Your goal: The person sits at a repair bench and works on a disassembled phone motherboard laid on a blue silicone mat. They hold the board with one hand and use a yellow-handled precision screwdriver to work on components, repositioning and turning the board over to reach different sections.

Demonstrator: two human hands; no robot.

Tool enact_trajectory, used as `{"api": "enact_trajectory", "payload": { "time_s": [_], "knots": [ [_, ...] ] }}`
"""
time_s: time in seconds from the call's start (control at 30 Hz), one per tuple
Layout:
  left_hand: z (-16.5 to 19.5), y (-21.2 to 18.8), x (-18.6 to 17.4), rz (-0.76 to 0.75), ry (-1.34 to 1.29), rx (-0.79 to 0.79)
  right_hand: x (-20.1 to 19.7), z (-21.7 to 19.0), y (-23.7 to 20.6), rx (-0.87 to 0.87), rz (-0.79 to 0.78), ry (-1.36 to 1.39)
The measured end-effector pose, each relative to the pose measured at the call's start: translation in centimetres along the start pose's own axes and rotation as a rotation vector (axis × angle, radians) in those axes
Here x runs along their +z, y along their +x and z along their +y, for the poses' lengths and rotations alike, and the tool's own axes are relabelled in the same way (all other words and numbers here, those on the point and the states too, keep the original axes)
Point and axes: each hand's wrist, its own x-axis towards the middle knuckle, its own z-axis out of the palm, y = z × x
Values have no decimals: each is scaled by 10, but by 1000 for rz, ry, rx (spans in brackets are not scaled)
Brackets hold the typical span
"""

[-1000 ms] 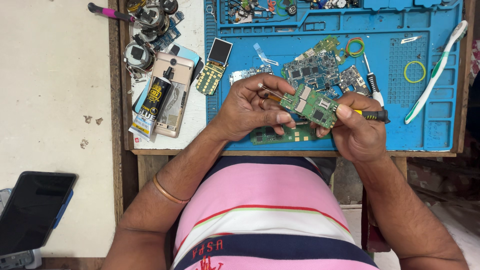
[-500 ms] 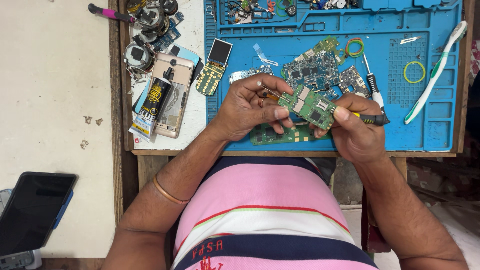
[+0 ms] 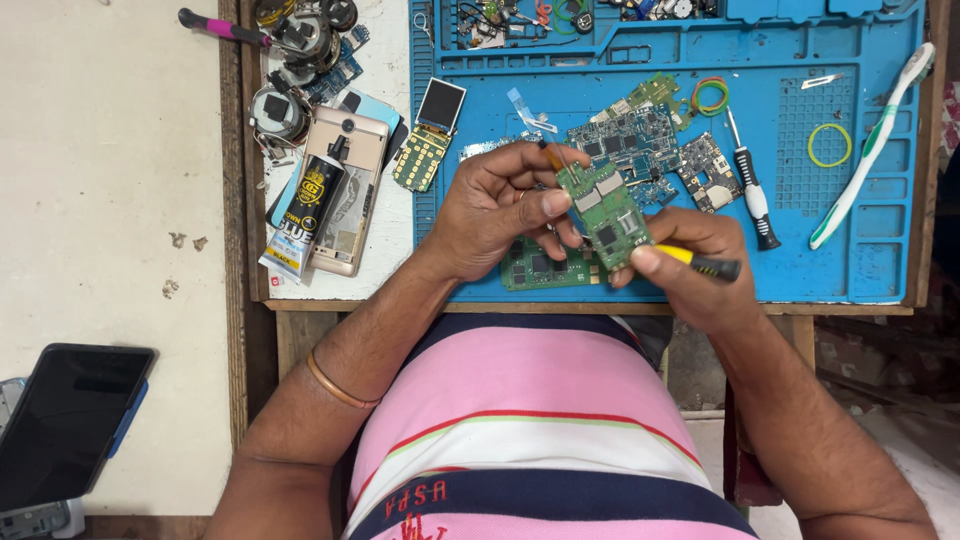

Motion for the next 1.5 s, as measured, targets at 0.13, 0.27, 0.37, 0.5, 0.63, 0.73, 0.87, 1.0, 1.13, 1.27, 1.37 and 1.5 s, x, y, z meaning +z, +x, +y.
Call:
{"api": "enact_trajectory", "payload": {
  "time_s": [0.13, 0.27, 0.37, 0.5, 0.63, 0.73, 0.87, 1.0, 1.13, 1.27, 1.37, 1.5],
  "knots": [
    [-2, 2, 0, 12, 4, -12, 2, -2, -1, 34, 15, -34],
    [-2, 2, 2, 13, -53, -55, 1, 0, 1, 23, 30, 0],
    [0, 3, 4, -8, -43, -62, 0, 1, 1, 19, 26, 26],
    [4, 2, 6, -59, -23, -87, 0, 3, 0, 10, 25, 51],
    [6, 1, 8, -99, -73, -82, 0, 5, 1, 8, 24, 59],
    [7, 2, 9, -87, -70, -97, 0, 5, 0, 20, 24, 53],
    [8, 1, 8, -90, -79, -106, 0, 5, 0, 10, 15, 74],
    [7, 1, 8, -88, -95, -106, 0, 4, 0, 13, 14, 73],
    [6, 1, 7, -96, -87, -97, -1, 5, 0, 6, 6, 90],
    [6, 2, 7, -112, -82, -91, -1, 6, -1, 1, 4, 85],
    [6, 2, 7, -118, -93, -94, -1, 5, 0, 1, 7, 85],
    [7, 1, 6, -110, -114, -105, 1, 4, 0, 12, 12, 68]
  ]
}}
